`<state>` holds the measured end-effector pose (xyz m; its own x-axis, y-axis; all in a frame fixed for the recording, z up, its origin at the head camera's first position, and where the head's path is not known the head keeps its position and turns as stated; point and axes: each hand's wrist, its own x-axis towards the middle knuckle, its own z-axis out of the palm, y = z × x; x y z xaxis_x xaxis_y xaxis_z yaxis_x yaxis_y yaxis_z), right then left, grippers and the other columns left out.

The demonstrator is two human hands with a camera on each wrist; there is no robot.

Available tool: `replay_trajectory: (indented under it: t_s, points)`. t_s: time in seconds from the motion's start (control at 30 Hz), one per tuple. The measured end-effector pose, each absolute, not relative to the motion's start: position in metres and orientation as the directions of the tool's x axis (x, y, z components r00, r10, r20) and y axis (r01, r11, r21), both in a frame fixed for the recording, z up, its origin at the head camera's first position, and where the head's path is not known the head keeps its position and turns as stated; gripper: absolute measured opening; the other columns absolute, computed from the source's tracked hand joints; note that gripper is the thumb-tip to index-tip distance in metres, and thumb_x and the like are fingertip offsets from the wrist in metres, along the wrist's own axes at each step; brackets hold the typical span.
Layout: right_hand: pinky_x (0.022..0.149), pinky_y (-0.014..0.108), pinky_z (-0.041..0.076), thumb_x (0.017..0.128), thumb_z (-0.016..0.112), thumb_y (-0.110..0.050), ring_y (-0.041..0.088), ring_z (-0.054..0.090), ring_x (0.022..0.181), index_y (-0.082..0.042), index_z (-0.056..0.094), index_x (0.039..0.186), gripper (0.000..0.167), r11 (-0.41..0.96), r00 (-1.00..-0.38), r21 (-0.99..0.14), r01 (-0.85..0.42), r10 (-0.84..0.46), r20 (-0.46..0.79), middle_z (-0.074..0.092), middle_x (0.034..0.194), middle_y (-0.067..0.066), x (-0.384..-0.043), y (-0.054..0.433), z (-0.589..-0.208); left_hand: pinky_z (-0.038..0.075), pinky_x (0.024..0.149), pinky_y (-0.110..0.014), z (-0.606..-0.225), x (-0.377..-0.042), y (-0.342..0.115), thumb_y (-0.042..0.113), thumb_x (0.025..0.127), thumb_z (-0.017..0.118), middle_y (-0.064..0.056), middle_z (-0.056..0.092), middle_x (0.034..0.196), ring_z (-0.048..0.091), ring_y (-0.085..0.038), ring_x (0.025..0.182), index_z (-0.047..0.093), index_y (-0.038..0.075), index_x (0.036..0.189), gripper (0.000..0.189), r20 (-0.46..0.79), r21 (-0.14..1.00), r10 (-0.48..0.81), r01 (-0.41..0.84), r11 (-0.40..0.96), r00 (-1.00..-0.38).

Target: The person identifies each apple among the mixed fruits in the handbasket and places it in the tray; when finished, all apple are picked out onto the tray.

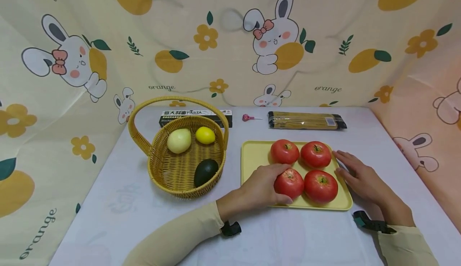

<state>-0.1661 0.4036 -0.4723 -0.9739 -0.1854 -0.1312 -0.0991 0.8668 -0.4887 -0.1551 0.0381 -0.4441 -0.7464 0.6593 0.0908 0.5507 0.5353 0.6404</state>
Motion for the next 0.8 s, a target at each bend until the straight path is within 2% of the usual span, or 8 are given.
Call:
replay_trajectory:
  t_s: [0.17, 0.37, 0.6, 0.67, 0.8]
  points:
    - [0.104, 0.090, 0.036, 0.112, 0.060, -0.038, 0.066, 0.022, 0.157, -0.011, 0.028, 0.174, 0.075, 0.869, -0.974, -0.484, -0.101, -0.186, -0.131, 0.028, 0.172, 0.038, -0.165, 0.404, -0.472, 0.056, 0.112, -0.029, -0.437, -0.151, 0.036, 0.040, 0.087, 0.095, -0.002, 0.063, 0.156, 0.063, -0.017, 0.139, 0.048, 0.015, 0.166, 0.095, 0.055, 0.597, 0.642, 0.540, 0.593, -0.765]
    - [0.104, 0.091, 0.035, 0.112, 0.059, -0.040, 0.066, 0.022, 0.157, -0.013, 0.026, 0.175, 0.076, 0.867, -0.971, -0.489, -0.097, -0.190, -0.145, 0.026, 0.173, 0.037, -0.168, 0.403, -0.471, 0.056, 0.114, -0.035, -0.425, -0.148, 0.019, 0.041, 0.087, 0.094, -0.004, 0.066, 0.153, 0.064, -0.020, 0.138, 0.057, 0.011, 0.158, 0.085, 0.094, 0.592, 0.595, 0.525, 0.611, -0.798]
    - [0.107, 0.086, 0.038, 0.113, 0.056, -0.047, 0.066, 0.029, 0.155, -0.014, 0.025, 0.175, 0.077, 0.882, -0.977, -0.467, -0.058, -0.147, -0.157, 0.026, 0.174, 0.035, -0.166, 0.404, -0.459, 0.063, 0.096, -0.030, -0.406, -0.141, -0.029, 0.033, 0.094, 0.089, -0.006, 0.073, 0.142, 0.074, -0.021, 0.113, 0.067, 0.009, 0.146, 0.062, 0.271, 0.642, 0.547, 0.572, 0.510, -0.792]
    - [0.107, 0.087, 0.038, 0.113, 0.055, -0.047, 0.066, 0.030, 0.154, -0.013, 0.026, 0.175, 0.076, 0.886, -0.986, -0.461, -0.056, -0.123, -0.116, 0.027, 0.174, 0.034, -0.161, 0.405, -0.453, 0.065, 0.093, -0.030, -0.400, -0.138, -0.049, 0.027, 0.095, 0.088, -0.007, 0.075, 0.138, 0.075, -0.020, 0.110, 0.070, 0.008, 0.142, 0.054, 0.345, 0.649, 0.518, 0.598, 0.471, -0.783]
    - [0.109, 0.089, 0.033, 0.114, 0.059, -0.037, 0.065, 0.032, 0.153, -0.014, 0.030, 0.174, 0.071, 0.888, -0.992, -0.442, -0.125, -0.107, 0.066, 0.033, 0.172, 0.034, -0.152, 0.410, -0.438, 0.067, 0.092, -0.038, -0.384, -0.134, -0.098, 0.018, 0.097, 0.085, -0.010, 0.078, 0.129, 0.076, -0.021, 0.106, 0.073, 0.005, 0.136, 0.043, 0.500, 0.587, 0.427, 0.657, 0.473, -0.754]
